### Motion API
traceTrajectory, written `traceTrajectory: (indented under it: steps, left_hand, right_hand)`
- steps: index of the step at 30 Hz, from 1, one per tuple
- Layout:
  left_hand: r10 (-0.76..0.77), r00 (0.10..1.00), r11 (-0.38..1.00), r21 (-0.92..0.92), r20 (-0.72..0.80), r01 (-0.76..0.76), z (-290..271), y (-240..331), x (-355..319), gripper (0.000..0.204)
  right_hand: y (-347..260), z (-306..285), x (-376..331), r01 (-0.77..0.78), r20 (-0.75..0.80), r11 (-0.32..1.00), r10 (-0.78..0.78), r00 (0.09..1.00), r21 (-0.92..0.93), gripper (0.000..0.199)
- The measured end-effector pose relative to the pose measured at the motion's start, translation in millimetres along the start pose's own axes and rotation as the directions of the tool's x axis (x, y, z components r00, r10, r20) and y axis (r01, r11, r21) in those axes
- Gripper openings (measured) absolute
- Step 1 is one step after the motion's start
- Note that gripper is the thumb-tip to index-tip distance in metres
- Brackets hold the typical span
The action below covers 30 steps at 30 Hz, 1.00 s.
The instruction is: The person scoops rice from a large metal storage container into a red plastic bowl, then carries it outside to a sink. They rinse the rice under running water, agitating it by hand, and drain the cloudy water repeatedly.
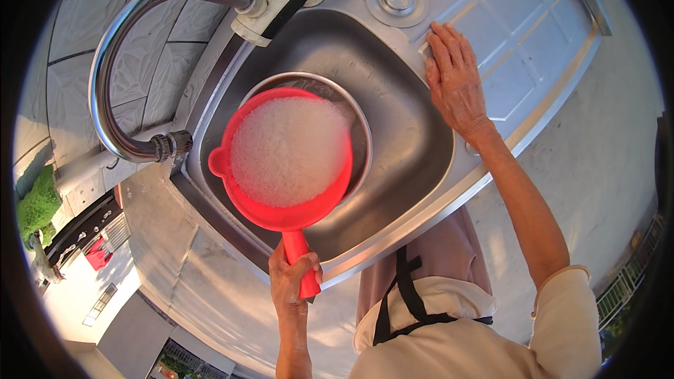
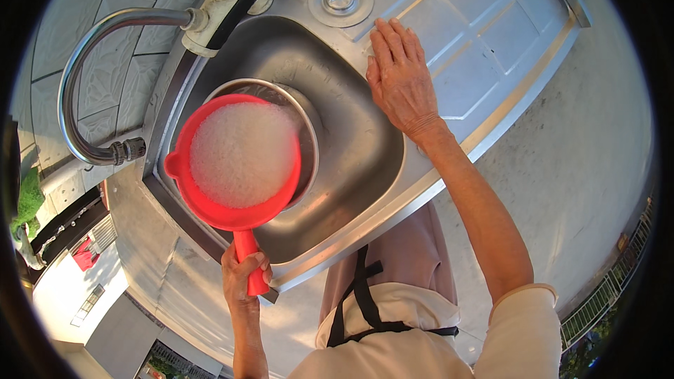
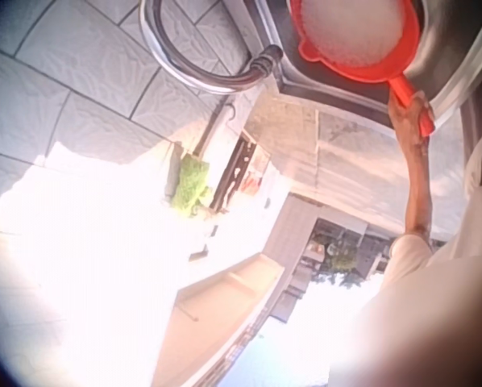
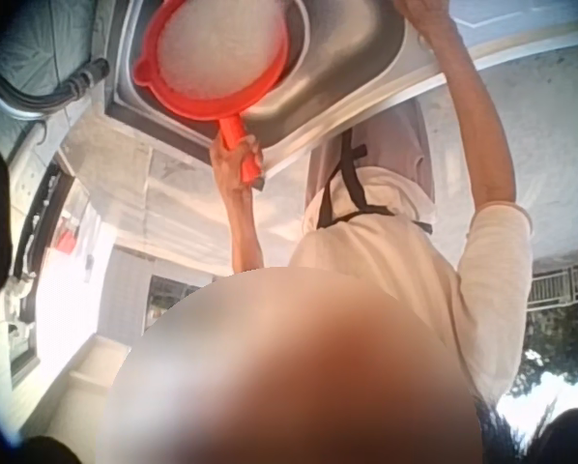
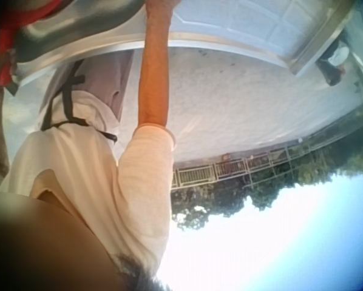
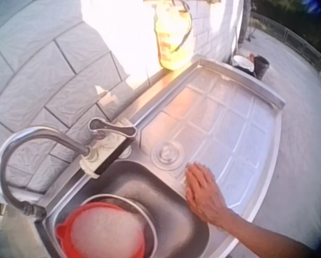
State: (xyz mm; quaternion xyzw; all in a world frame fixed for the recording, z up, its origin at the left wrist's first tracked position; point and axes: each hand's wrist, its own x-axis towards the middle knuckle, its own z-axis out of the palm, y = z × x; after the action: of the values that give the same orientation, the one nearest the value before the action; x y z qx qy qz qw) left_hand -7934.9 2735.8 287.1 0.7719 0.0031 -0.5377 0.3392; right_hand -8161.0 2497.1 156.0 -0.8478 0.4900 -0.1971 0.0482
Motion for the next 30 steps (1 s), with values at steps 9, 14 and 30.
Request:
traceTrajectory:
  steps: [9, 14, 30]
  left_hand:
    - [0.053, 0.999, 0.999, -0.007, 0.007, -0.053, 4, 0, 7, 0.015]
    - [0.051, 0.999, 0.999, -0.003, 0.016, -0.051, 5, 1, 12, 0.015]
    - [-0.036, 0.998, 0.999, -0.020, 0.053, 0.037, 13, 7, 14, 0.020]
  right_hand:
    - [4, -3, -5, 0.035, 0.036, 0.999, -0.034, 0.999, -0.013, 0.037]
    - [-8, 6, 9, -0.032, -0.030, 0.999, 0.033, 0.999, 0.036, 0.036]
    - [-8, 3, 9, -0.105, -0.029, 0.994, 0.107, 0.994, 0.039, 0.035]
